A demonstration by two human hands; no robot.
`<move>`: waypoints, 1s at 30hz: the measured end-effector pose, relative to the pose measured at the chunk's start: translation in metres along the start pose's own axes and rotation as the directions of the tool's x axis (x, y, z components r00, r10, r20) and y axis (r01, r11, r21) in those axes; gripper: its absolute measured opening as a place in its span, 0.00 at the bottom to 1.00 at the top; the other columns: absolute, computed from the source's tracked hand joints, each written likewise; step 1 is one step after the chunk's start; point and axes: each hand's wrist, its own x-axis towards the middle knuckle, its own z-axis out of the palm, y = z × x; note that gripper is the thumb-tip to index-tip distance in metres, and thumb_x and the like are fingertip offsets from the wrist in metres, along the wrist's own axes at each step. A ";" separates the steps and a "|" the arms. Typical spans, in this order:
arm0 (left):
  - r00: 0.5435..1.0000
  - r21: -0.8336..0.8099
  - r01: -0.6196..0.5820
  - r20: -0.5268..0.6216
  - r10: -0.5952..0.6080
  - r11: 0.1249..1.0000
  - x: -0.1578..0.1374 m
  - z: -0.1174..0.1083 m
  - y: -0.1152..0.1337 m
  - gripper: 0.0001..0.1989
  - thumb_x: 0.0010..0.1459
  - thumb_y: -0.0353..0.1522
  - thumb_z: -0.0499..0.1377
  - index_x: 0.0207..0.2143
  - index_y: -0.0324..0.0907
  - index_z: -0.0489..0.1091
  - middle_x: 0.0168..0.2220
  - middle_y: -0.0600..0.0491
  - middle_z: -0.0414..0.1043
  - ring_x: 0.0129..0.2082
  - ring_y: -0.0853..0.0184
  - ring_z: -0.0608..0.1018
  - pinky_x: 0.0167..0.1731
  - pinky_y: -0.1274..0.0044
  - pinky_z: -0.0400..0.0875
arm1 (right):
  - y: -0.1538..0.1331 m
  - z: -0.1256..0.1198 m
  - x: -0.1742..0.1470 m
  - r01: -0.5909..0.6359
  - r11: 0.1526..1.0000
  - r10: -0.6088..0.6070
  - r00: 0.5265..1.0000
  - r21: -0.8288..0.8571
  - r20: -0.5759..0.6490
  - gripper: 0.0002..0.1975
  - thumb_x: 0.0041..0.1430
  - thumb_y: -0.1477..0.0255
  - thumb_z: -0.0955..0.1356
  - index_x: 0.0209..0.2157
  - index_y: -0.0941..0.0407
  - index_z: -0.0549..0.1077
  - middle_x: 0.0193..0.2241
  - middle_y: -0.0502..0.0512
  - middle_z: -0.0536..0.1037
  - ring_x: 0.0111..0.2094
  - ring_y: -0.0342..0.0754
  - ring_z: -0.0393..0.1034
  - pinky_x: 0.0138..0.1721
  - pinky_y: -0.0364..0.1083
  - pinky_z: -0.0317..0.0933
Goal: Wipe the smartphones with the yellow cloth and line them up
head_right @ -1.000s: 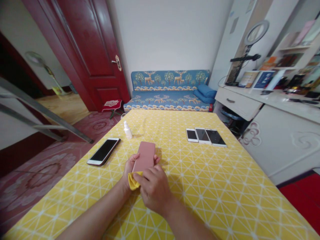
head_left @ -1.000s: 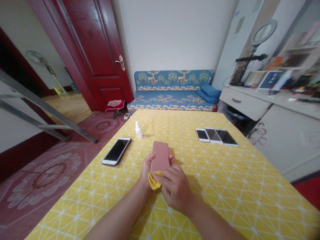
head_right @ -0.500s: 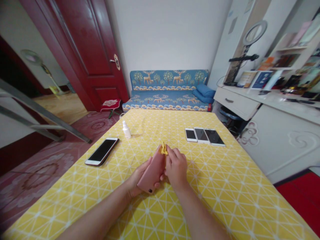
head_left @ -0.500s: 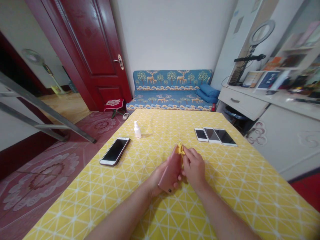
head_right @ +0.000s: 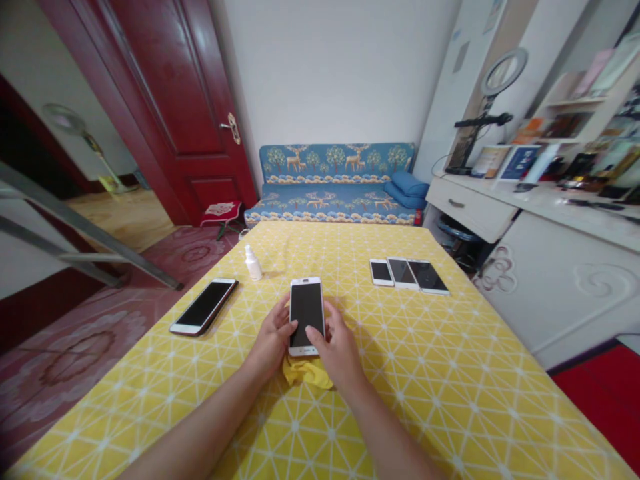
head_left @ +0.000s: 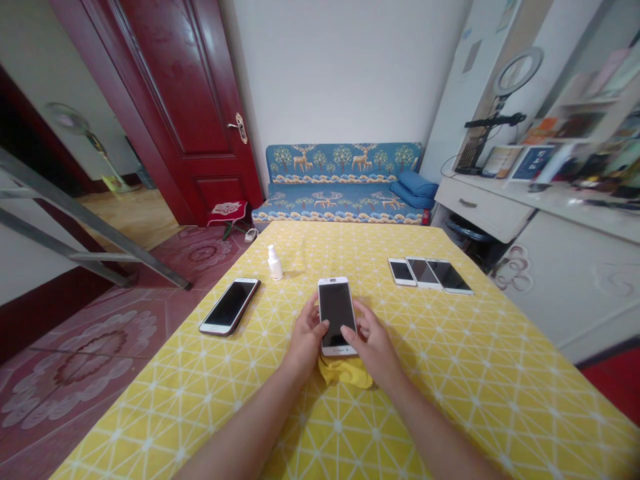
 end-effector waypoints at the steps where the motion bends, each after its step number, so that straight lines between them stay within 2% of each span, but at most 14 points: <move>1: 0.998 0.012 0.023 0.059 -0.023 1.000 -0.002 0.002 -0.001 0.34 0.48 0.28 0.64 0.59 0.49 0.60 0.53 0.48 0.70 0.52 0.58 0.72 0.51 0.69 0.65 | 0.006 -0.002 0.003 -0.016 0.998 0.017 1.000 0.053 -0.016 0.33 0.54 0.63 0.68 0.59 0.55 0.57 0.42 0.59 0.78 0.41 0.53 0.75 0.42 0.52 0.68; 3: 0.975 0.052 0.090 0.198 -0.099 0.995 -0.006 0.004 -0.001 0.34 0.51 0.30 0.63 0.60 0.50 0.58 0.56 0.47 0.67 0.54 0.57 0.71 0.52 0.67 0.64 | 0.016 -0.010 0.010 -0.014 0.996 0.020 0.997 0.087 -0.073 0.33 0.51 0.64 0.69 0.58 0.56 0.59 0.46 0.61 0.76 0.45 0.55 0.74 0.45 0.55 0.67; 5: 0.935 0.140 0.113 0.319 -0.153 0.984 -0.009 0.005 -0.001 0.35 0.53 0.32 0.63 0.62 0.50 0.56 0.53 0.46 0.69 0.52 0.58 0.72 0.53 0.66 0.63 | 0.022 -0.025 0.017 0.005 0.999 0.003 0.990 0.053 -0.144 0.30 0.50 0.64 0.68 0.55 0.58 0.63 0.51 0.64 0.74 0.50 0.56 0.71 0.50 0.57 0.64; 8: 0.893 0.310 0.033 0.418 -0.167 0.950 -0.012 0.002 -0.001 0.31 0.53 0.35 0.63 0.59 0.46 0.62 0.48 0.44 0.72 0.50 0.59 0.72 0.53 0.65 0.62 | 0.023 -0.064 0.025 -0.004 0.997 -0.016 0.966 -0.073 -0.259 0.29 0.50 0.66 0.66 0.54 0.59 0.66 0.54 0.64 0.71 0.53 0.56 0.67 0.54 0.56 0.60; 10: 0.880 0.378 -0.011 0.443 -0.170 0.926 -0.012 0.000 0.000 0.26 0.54 0.37 0.62 0.55 0.44 0.67 0.49 0.43 0.71 0.50 0.58 0.72 0.52 0.67 0.63 | 0.021 -0.100 0.024 -0.076 0.973 -0.013 0.925 -0.219 -0.380 0.28 0.50 0.67 0.64 0.54 0.58 0.67 0.54 0.62 0.71 0.53 0.57 0.67 0.53 0.56 0.61; 12: 0.882 0.420 -0.017 0.433 -0.184 0.907 -0.012 0.001 0.001 0.24 0.54 0.39 0.61 0.53 0.43 0.70 0.47 0.43 0.72 0.47 0.59 0.72 0.49 0.68 0.65 | 0.017 -0.137 0.018 -0.261 0.882 0.028 0.860 -0.392 -0.509 0.27 0.50 0.68 0.63 0.53 0.54 0.69 0.49 0.60 0.75 0.50 0.59 0.70 0.48 0.57 0.63; 14: 0.895 0.450 -0.006 0.400 -0.196 0.893 -0.011 0.003 0.002 0.23 0.54 0.40 0.61 0.52 0.42 0.71 0.44 0.44 0.73 0.43 0.60 0.74 0.45 0.69 0.66 | 0.013 -0.169 0.007 -0.488 0.715 0.098 0.779 -0.500 -0.620 0.26 0.50 0.69 0.62 0.53 0.51 0.71 0.43 0.60 0.78 0.44 0.63 0.72 0.44 0.60 0.64; 16: 0.906 0.475 -0.001 0.373 -0.199 0.880 -0.011 0.006 0.003 0.22 0.55 0.40 0.61 0.51 0.42 0.72 0.41 0.45 0.74 0.40 0.62 0.74 0.43 0.71 0.66 | 0.009 -0.189 -0.004 -0.632 0.544 0.125 0.712 -0.553 -0.691 0.27 0.51 0.69 0.61 0.54 0.50 0.70 0.43 0.63 0.77 0.44 0.66 0.72 0.41 0.61 0.64; 18: 0.908 0.501 -0.020 0.371 -0.194 0.865 -0.011 0.007 0.003 0.21 0.55 0.40 0.60 0.50 0.42 0.73 0.40 0.46 0.74 0.38 0.63 0.74 0.42 0.72 0.66 | 0.008 -0.195 -0.012 -0.682 0.433 0.084 0.681 -0.589 -0.727 0.28 0.53 0.67 0.60 0.56 0.52 0.67 0.48 0.66 0.73 0.48 0.68 0.68 0.42 0.62 0.63; 19: 0.908 0.516 -0.032 0.373 -0.191 0.856 -0.011 0.007 0.003 0.21 0.55 0.40 0.60 0.49 0.42 0.73 0.39 0.46 0.74 0.38 0.64 0.74 0.42 0.72 0.66 | 0.009 -0.194 -0.014 -0.686 0.398 0.061 0.682 -0.609 -0.729 0.28 0.55 0.64 0.59 0.58 0.54 0.66 0.51 0.68 0.70 0.51 0.69 0.66 0.44 0.62 0.62; 23: 0.904 0.540 -0.041 0.378 -0.199 0.840 -0.010 0.004 0.001 0.20 0.57 0.40 0.58 0.50 0.41 0.72 0.41 0.45 0.74 0.39 0.63 0.74 0.42 0.72 0.65 | 0.020 -0.177 -0.015 -0.656 0.258 0.064 0.744 -0.709 -0.665 0.42 0.51 0.46 0.60 0.60 0.59 0.62 0.57 0.71 0.63 0.57 0.71 0.56 0.52 0.66 0.54; 25: 0.902 0.536 -0.034 0.380 -0.205 0.844 -0.010 0.002 0.000 0.20 0.57 0.40 0.58 0.50 0.42 0.72 0.41 0.45 0.73 0.40 0.63 0.73 0.42 0.72 0.65 | 0.026 -0.172 -0.014 -0.636 0.211 0.055 0.766 -0.743 -0.640 0.41 0.52 0.47 0.59 0.61 0.60 0.61 0.60 0.69 0.60 0.60 0.68 0.52 0.55 0.66 0.51; 28: 0.902 0.536 -0.033 0.379 -0.205 0.844 -0.010 0.003 -0.001 0.21 0.57 0.40 0.58 0.51 0.42 0.71 0.42 0.45 0.73 0.40 0.63 0.73 0.43 0.72 0.65 | 0.032 -0.174 -0.010 -0.646 0.193 0.035 0.757 -0.738 -0.653 0.33 0.58 0.56 0.56 0.61 0.57 0.61 0.62 0.65 0.57 0.62 0.64 0.49 0.56 0.67 0.47; 30: 0.903 0.538 -0.028 0.376 -0.210 0.843 -0.011 0.003 -0.001 0.21 0.57 0.40 0.58 0.51 0.42 0.72 0.42 0.45 0.73 0.41 0.63 0.73 0.44 0.72 0.65 | 0.032 -0.180 -0.007 -0.661 0.194 0.038 0.743 -0.725 -0.668 0.30 0.59 0.59 0.56 0.60 0.56 0.61 0.63 0.63 0.57 0.63 0.63 0.48 0.57 0.69 0.45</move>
